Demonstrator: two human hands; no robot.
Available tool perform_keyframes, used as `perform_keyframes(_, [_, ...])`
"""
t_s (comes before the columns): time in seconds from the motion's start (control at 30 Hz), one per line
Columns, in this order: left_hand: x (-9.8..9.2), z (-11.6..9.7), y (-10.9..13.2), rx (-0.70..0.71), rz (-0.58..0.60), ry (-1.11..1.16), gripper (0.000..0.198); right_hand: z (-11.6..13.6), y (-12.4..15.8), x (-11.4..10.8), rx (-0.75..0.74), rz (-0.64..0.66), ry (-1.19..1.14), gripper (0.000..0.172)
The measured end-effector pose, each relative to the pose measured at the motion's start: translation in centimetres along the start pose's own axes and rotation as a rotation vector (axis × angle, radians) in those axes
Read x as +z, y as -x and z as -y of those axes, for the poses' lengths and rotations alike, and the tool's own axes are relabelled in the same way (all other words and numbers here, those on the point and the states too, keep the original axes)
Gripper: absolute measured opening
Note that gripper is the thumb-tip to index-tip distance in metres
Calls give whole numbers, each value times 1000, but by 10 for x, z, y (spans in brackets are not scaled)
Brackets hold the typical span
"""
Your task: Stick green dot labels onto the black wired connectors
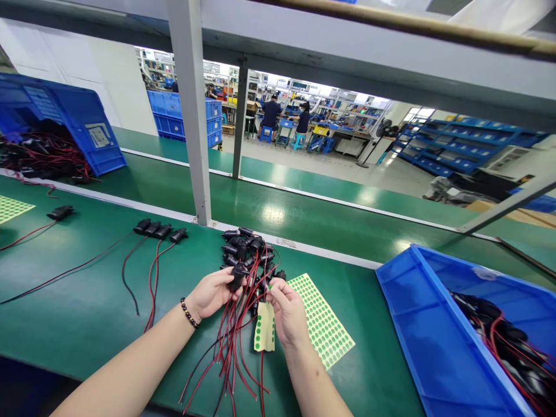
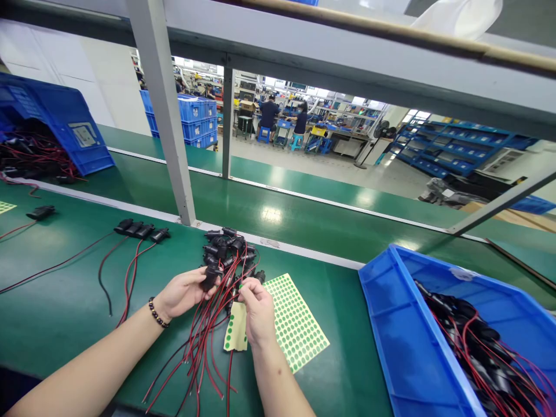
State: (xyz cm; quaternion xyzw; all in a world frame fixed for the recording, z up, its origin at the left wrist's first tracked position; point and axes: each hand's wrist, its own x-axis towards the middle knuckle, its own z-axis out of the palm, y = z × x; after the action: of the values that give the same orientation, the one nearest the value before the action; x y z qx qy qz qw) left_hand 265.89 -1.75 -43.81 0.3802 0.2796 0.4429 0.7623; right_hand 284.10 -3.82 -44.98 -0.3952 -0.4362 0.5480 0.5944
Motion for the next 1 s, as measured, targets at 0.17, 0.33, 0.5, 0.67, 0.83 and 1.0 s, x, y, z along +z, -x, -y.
perform_keyframes(0.17, [-2, 5, 0, 134, -4, -222, 33, -2, 1, 2, 11, 2, -3, 21])
perform_keyframes(0.33, [5, 25, 0, 280, 104, -446, 35, -2, 8, 10, -23, 61, 59, 19])
perform_keyframes(0.5, [11, 32, 3, 336, 128, -657, 31, -2, 13, 14, -57, 112, 62, 14])
perform_keyframes(0.67, [12, 32, 3, 373, 77, -852, 34, 1, 16, 16, -81, 152, 124, 11])
perform_keyframes(0.83, [12, 33, 4, 389, 92, -885, 33, 1, 16, 17, -101, 141, 179, 11])
perform_keyframes(1.0, [12, 33, 4, 427, 78, -918, 31, 0, 17, 19, -143, 113, 214, 10])
